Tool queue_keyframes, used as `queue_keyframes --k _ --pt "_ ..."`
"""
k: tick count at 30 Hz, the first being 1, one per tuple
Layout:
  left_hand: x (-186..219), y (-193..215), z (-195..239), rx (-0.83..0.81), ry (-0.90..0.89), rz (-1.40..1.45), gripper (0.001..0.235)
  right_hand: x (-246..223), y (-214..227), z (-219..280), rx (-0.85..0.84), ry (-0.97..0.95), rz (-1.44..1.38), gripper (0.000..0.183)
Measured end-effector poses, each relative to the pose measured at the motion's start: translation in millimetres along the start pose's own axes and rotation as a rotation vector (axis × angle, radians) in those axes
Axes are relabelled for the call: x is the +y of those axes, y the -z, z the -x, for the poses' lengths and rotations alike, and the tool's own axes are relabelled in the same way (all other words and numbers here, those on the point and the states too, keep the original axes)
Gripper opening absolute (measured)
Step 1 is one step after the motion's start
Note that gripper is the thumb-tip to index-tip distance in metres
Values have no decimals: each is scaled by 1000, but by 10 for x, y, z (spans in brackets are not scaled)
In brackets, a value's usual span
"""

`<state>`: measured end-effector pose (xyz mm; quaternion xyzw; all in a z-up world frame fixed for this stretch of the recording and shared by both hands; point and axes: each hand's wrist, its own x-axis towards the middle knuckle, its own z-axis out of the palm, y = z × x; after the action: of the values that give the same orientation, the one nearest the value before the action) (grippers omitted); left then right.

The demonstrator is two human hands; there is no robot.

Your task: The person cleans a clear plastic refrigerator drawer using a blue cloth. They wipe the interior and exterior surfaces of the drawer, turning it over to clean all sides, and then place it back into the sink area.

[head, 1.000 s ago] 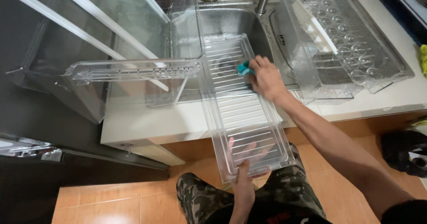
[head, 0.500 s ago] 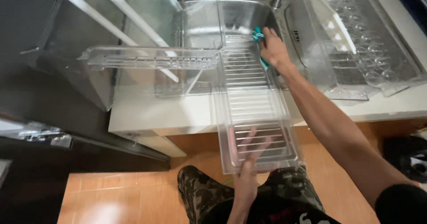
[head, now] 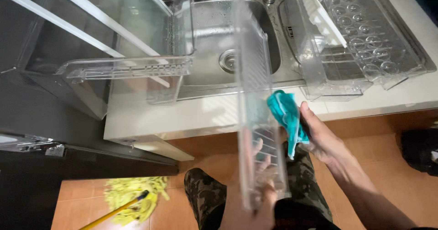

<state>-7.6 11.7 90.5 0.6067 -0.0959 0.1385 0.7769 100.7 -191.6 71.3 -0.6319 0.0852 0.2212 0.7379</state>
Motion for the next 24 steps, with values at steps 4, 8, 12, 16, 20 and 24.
queue_keyframes --k 4,8,12,16,20,24 --pt "972 -279 -20 -219 144 -952 110 -297 -4 131 -367 -28 -334 85" --pt "727 -445 201 -228 -157 -1379 123 -441 8 232 -303 -78 -523 96" --pt "738 -576 192 0 -389 -1747 56 -485 -9 308 -426 110 -637 91" --pt "625 -526 179 -70 -459 -1738 50 -427 28 340 34 0 -501 35" --pt "505 -353 174 -92 -529 -1610 43 -319 -13 129 62 1 -413 21" --pt "520 88 186 -266 -327 -1299 95 -124 184 -152 165 -90 -329 19"
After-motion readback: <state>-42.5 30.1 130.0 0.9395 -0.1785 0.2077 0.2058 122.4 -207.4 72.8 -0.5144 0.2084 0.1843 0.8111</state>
